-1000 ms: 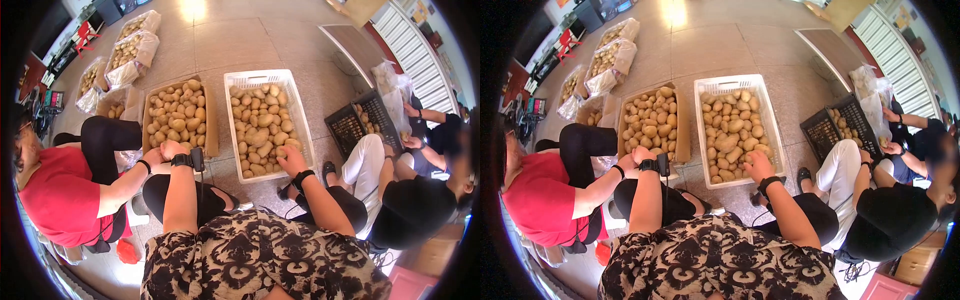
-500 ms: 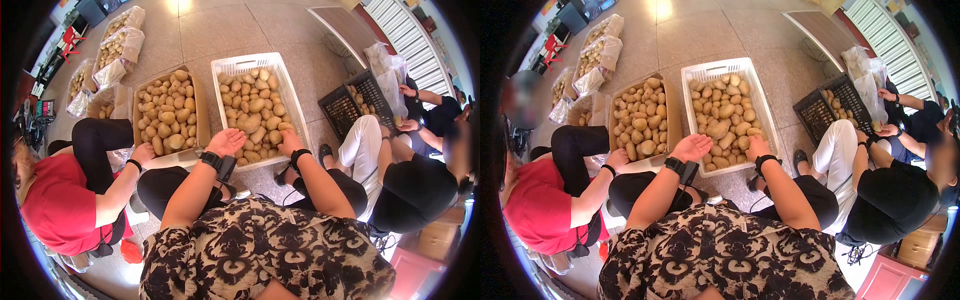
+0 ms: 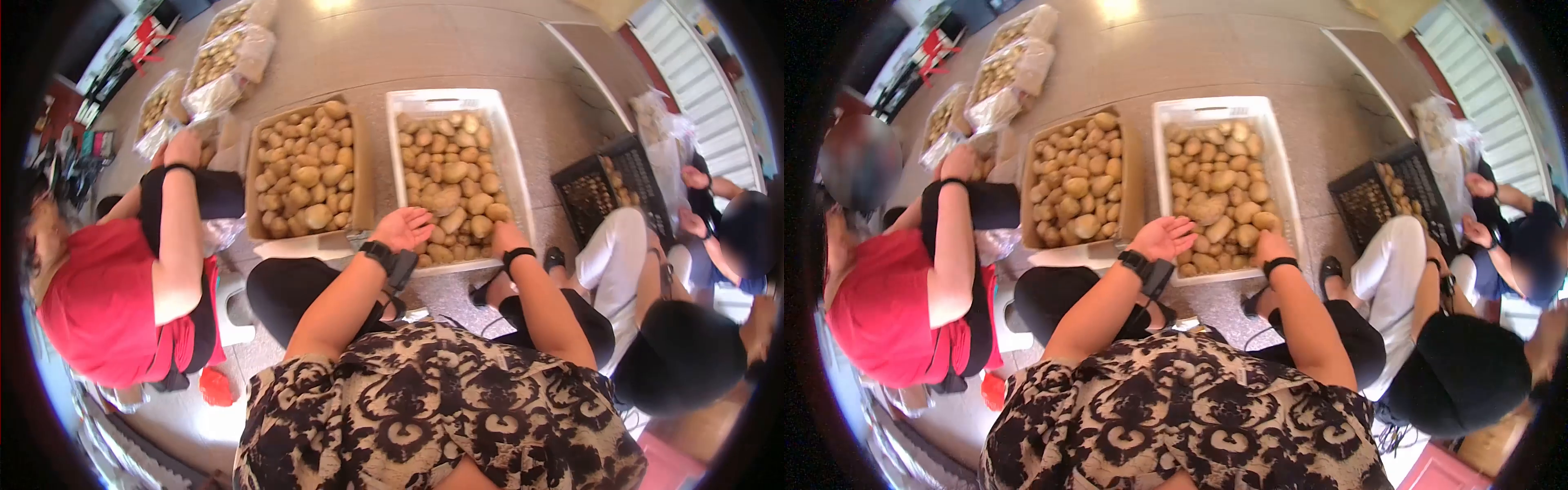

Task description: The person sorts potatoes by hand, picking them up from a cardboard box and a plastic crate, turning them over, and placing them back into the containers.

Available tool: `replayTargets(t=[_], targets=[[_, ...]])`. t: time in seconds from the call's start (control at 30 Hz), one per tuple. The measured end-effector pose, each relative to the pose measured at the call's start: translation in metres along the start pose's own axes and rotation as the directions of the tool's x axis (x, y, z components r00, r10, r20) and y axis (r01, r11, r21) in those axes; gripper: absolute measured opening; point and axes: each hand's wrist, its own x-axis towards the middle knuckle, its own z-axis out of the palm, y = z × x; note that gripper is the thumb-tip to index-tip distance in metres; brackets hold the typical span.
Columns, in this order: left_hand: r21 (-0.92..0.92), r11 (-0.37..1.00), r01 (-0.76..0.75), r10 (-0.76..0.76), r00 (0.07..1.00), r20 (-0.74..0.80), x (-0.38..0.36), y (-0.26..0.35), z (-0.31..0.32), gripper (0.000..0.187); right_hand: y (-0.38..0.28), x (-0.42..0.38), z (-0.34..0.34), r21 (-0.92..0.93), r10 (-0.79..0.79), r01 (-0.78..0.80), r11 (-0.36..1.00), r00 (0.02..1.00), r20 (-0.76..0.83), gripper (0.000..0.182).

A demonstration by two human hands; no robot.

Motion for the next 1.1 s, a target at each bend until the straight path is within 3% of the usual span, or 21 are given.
replayTargets(t=[0.13, 0.17, 0.27, 0.33, 0.4, 0.43, 0.5, 0.53, 0.6, 0.63, 0.7, 0.73, 0.8, 0.87, 0.93, 0.97, 1.03, 1.1], targets=[[0.031, 1.0, -0.003, 0.004, 1.0, -0.029, -0.005, 0.0, 0.009, 0.045, 0.004, -0.001, 0.004, 0.058, -0.045, 0.052, 0.997, 0.993, -0.114, 0.03], [0.038, 0.999, 0.015, -0.013, 0.999, -0.032, -0.005, 0.0, 0.01, 0.045, -0.001, -0.007, -0.003, 0.091, -0.049, 0.062, 0.994, 0.989, -0.139, 0.038], [0.048, 0.999, 0.003, -0.001, 0.999, -0.038, -0.006, 0.0, 0.011, 0.045, -0.024, -0.023, -0.02, 0.193, -0.092, 0.141, 0.971, 0.966, -0.243, 0.037], [0.052, 0.999, -0.002, 0.004, 0.999, -0.042, -0.006, -0.001, 0.011, 0.044, -0.043, -0.029, -0.033, 0.222, -0.109, 0.158, 0.962, 0.97, -0.217, 0.032], [0.057, 0.998, 0.005, -0.004, 1.0, -0.017, -0.007, -0.002, 0.011, 0.045, -0.053, -0.03, -0.034, 0.169, -0.267, 0.344, 0.924, 0.894, -0.36, 0.036], [0.058, 0.998, 0.001, 0.0, 1.0, -0.018, -0.012, -0.002, 0.015, 0.045, -0.059, -0.03, -0.032, 0.17, -0.27, 0.347, 0.922, 0.892, -0.362, 0.036], [0.005, 0.999, 0.032, -0.032, 0.996, -0.083, -0.022, -0.001, 0.026, 0.035, -0.071, -0.029, -0.028, 0.276, -0.349, 0.543, 0.793, 0.777, -0.524, 0.032], [0.009, 1.0, 0.027, -0.026, 0.996, -0.082, -0.028, 0.0, 0.032, 0.035, -0.079, -0.031, -0.029, 0.276, -0.35, 0.547, 0.791, 0.773, -0.529, 0.032], [-0.097, 0.993, 0.061, -0.062, 0.998, -0.012, -0.039, 0.002, 0.039, 0.031, -0.095, -0.042, -0.036, 0.489, -0.408, 0.554, 0.674, 0.831, -0.378, 0.028], [-0.097, 0.993, 0.059, -0.061, 0.998, -0.014, -0.032, 0.002, 0.031, 0.031, -0.1, -0.047, -0.039, 0.486, -0.464, 0.608, 0.628, 0.794, -0.394, 0.027], [-0.142, 0.988, 0.062, -0.022, 0.964, 0.263, -0.01, 0.004, 0.007, 0.027, -0.105, -0.054, -0.048, 0.494, -0.473, 0.606, 0.624, 0.796, -0.379, 0.026], [-0.143, 0.988, 0.061, -0.021, 0.965, 0.262, -0.014, 0.008, 0.011, 0.027, -0.107, -0.056, -0.05, 0.502, -0.478, 0.601, 0.622, 0.799, -0.363, 0.025], [-0.148, 0.985, -0.084, 0.092, 0.994, 0.05, -0.032, 0.022, 0.023, 0.023, -0.096, -0.051, -0.041, 0.469, -0.464, 0.588, 0.659, 0.808, -0.363, 0.026], [-0.215, 0.97, -0.11, 0.123, 0.991, 0.048, -0.037, 0.037, 0.015, 0.024, -0.081, -0.043, -0.034, 0.431, -0.452, 0.578, 0.693, 0.814, -0.365, 0.027], [-0.227, 0.926, -0.303, 0.28, 0.952, -0.127, -0.035, 0.054, 0.0, 0.026, -0.067, -0.038, -0.028, 0.44, -0.403, 0.494, 0.75, 0.868, -0.29, 0.029], [-0.229, 0.924, -0.306, 0.283, 0.95, -0.128, -0.034, 0.062, -0.012, 0.026, -0.059, -0.034, -0.02, 0.438, -0.407, 0.497, 0.749, 0.867, -0.289, 0.029], [-0.392, 0.807, -0.443, 0.353, 0.892, -0.28, -0.038, 0.079, -0.035, 0.033, -0.044, -0.025, 0.0, 0.413, -0.377, 0.488, 0.769, 0.868, -0.323, 0.031], [-0.397, 0.75, -0.528, 0.4, 0.841, -0.364, -0.048, 0.09, -0.05, 0.035, -0.033, -0.023, 0.011, 0.365, -0.383, 0.475, 0.8, 0.874, -0.299, 0.033]])
